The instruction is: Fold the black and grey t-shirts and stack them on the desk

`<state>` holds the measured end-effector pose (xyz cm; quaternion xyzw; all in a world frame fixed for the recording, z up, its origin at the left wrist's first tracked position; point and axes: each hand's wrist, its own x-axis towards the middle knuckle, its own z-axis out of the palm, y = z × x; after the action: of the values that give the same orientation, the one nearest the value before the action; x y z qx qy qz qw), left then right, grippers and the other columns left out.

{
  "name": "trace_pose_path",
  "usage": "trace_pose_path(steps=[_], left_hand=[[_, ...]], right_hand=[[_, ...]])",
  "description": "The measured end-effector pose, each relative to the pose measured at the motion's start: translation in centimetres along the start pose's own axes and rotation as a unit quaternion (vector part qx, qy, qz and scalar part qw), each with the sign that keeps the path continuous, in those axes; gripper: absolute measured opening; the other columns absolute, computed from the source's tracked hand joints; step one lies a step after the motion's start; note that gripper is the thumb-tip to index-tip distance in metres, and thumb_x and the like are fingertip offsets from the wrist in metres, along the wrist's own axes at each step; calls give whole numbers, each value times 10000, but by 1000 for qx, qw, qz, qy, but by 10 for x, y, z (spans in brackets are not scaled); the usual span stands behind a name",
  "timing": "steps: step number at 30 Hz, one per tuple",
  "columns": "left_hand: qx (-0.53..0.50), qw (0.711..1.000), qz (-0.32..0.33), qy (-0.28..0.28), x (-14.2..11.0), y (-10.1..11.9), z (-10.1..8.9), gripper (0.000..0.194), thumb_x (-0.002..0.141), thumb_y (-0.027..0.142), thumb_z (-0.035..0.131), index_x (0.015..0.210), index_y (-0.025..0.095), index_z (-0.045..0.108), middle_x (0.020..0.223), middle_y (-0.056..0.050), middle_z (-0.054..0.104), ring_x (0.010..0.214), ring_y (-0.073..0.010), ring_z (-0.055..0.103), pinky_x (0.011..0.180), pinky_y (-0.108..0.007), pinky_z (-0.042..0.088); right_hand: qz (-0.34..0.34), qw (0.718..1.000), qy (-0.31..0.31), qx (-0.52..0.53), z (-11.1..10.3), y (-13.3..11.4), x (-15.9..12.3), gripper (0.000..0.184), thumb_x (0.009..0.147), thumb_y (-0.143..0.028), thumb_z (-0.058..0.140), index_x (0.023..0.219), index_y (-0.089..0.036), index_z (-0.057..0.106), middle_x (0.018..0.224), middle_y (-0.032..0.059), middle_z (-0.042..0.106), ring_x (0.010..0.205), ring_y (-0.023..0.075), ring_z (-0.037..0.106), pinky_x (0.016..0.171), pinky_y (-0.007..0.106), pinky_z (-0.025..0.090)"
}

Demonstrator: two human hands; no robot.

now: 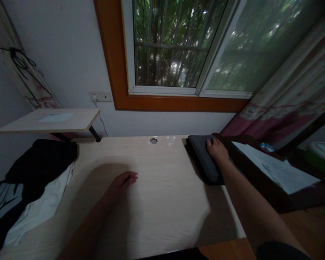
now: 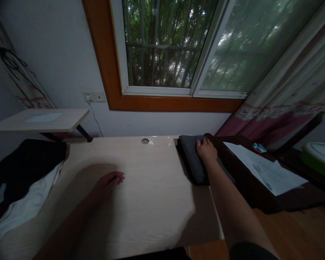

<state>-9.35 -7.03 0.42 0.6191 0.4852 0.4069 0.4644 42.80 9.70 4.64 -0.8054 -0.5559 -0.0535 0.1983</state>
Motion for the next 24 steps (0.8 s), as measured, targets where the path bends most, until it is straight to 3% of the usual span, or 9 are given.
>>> trace_pose_path(steps=[4,12,18,24], left_hand=[[12,1000,3,3,0,1,0,329,930,455,559,1093,215,712,1014,-90,753,925,-222,707,858,-391,572],[29,1000,-3,-5,-1,6,0,357,944,456,526,1113,193,701,1028,-95,749,951,-213,702,887,-362,552],[35,999,-1,-9,0,4,0,374,929,473,542,1115,193,707,1019,-94,756,928,-216,700,870,-357,550],[39,999,-2,-19,-1,-1,-1,363,954,452,515,1143,197,692,1053,-92,751,962,-214,701,886,-357,550]], right_hand=[[18,997,-73,4,2,7,3,773,1005,-603,245,1544,-72,404,1581,256,390,1458,378,395,1180,513,325],[7,998,-67,8,6,14,-1,769,1010,-580,277,1547,-39,382,1602,248,358,1497,345,338,1213,463,274],[-17,997,-65,29,1,37,-19,755,1006,-579,287,1512,-37,434,1583,246,394,1494,337,348,1225,456,258],[9,996,-71,56,-7,63,-46,744,1004,-604,278,1455,-63,519,1560,225,440,1487,333,365,1224,464,282]])
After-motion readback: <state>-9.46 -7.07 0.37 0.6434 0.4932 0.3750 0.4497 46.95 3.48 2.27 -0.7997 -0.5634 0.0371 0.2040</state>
